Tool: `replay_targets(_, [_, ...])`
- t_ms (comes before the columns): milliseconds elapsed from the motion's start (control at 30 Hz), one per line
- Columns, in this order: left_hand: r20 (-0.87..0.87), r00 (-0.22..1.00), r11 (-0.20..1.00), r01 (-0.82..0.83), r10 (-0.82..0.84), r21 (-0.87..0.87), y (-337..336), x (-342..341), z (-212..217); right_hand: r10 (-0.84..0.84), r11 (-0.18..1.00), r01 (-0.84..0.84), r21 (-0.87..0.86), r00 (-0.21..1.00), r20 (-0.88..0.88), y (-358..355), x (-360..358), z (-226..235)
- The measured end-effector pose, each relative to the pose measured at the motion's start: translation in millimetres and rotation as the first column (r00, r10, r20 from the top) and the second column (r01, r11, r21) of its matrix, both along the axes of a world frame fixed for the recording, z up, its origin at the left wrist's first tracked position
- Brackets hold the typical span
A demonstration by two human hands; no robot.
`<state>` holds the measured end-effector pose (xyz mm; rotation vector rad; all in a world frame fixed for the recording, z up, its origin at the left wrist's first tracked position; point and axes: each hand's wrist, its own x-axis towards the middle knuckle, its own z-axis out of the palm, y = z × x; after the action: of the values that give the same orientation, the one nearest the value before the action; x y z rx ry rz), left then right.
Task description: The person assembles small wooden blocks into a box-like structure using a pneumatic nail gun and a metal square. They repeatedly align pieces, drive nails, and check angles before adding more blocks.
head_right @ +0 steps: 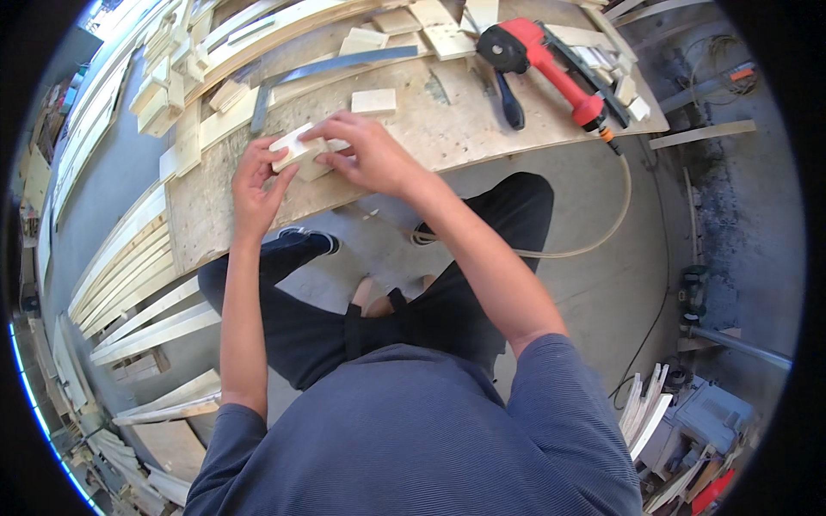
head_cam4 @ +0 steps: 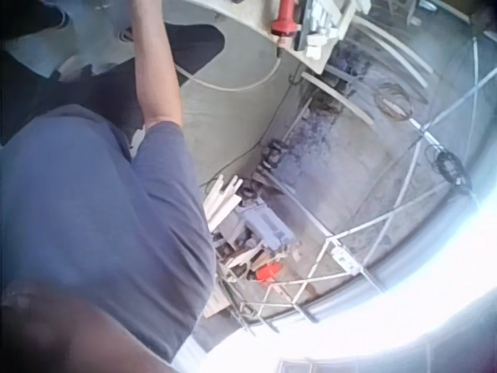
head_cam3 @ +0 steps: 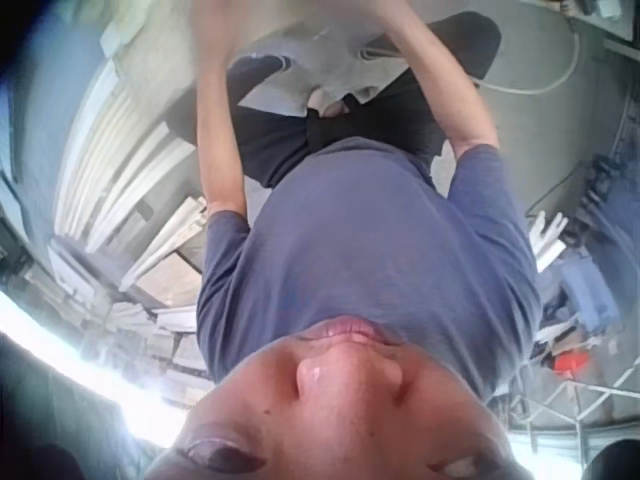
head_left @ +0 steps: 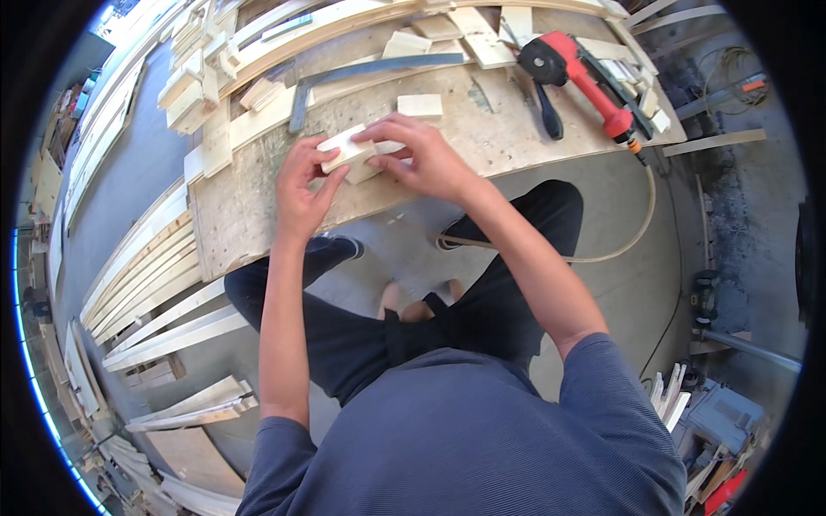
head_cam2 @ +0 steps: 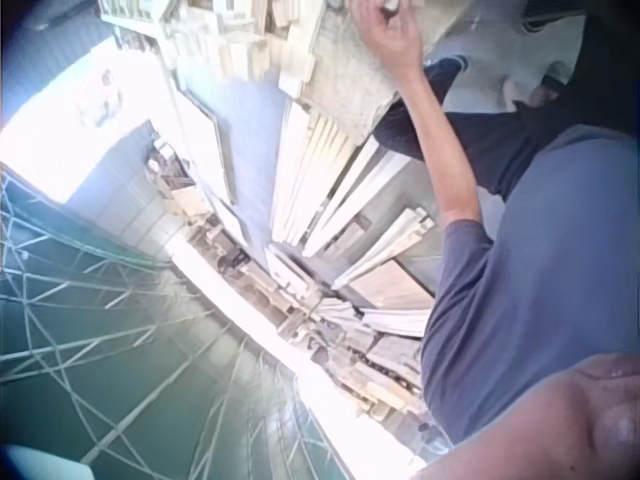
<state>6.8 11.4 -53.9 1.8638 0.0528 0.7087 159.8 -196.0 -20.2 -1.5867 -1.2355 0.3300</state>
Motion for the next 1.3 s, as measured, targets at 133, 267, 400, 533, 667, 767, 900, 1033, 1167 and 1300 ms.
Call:
replay_targets(133, [-0.027, 0.999, 0.997, -0.017, 0.019, 0.081, 2, -3, 5, -0.028, 0.995, 0.034, -0.093, 0.998, 0.058, -19, 5, 29])
replay_targets(267, [-0.023, 0.999, 0.995, -0.029, 0.031, 0.094, 0, -4, 8, -0.498, 0.865, 0.487, 0.125, 0.799, 0.336, -77, 91, 51])
replay_targets(400, [-0.035, 0.999, 0.997, -0.011, 0.014, 0.074, -2, -8, 10, -0.760, 0.463, 0.850, -0.250, 0.526, 0.381, -172, 205, 63])
replay_targets(533, [-0.056, 0.998, 0.993, 0.016, -0.010, 0.116, 4, -9, 10, -0.534, 0.328, 0.695, -0.640, 0.695, 0.481, -212, 269, 22])
replay_targets(667, [-0.073, 0.997, 0.990, 0.007, 0.003, 0.144, -3, -7, 25, -0.510, 0.163, 0.834, -0.527, 0.529, 0.679, -201, 293, 0])
replay_targets(767, [-0.107, 0.994, 0.990, -0.007, 0.022, 0.139, 0, -11, 30, -0.511, 0.174, 0.877, -0.448, 0.470, 0.720, -186, 291, -5])
replay_targets(900, [-0.098, 0.994, 0.986, -0.027, 0.044, 0.167, 0, -11, 30, -0.441, 0.178, 0.921, -0.346, 0.389, 0.809, -187, 284, 11])
replay_targets(1033, [-0.094, 0.995, 0.988, -0.010, 0.025, 0.157, -2, -11, 34, -0.488, 0.253, 0.937, -0.242, 0.340, 0.804, -201, 271, 66])
replay_targets(1167, [-0.074, 0.997, 0.996, 0.011, -0.005, 0.086, -6, -6, 27, -0.473, 0.614, 0.765, -0.198, 0.556, 0.684, -216, 251, 144])
replay_targets(1300, [-0.059, 0.998, 0.998, 0.001, 0.003, 0.069, -1, -15, 28, -0.485, 0.692, 0.428, -0.581, 0.872, 0.065, -158, 176, 230])
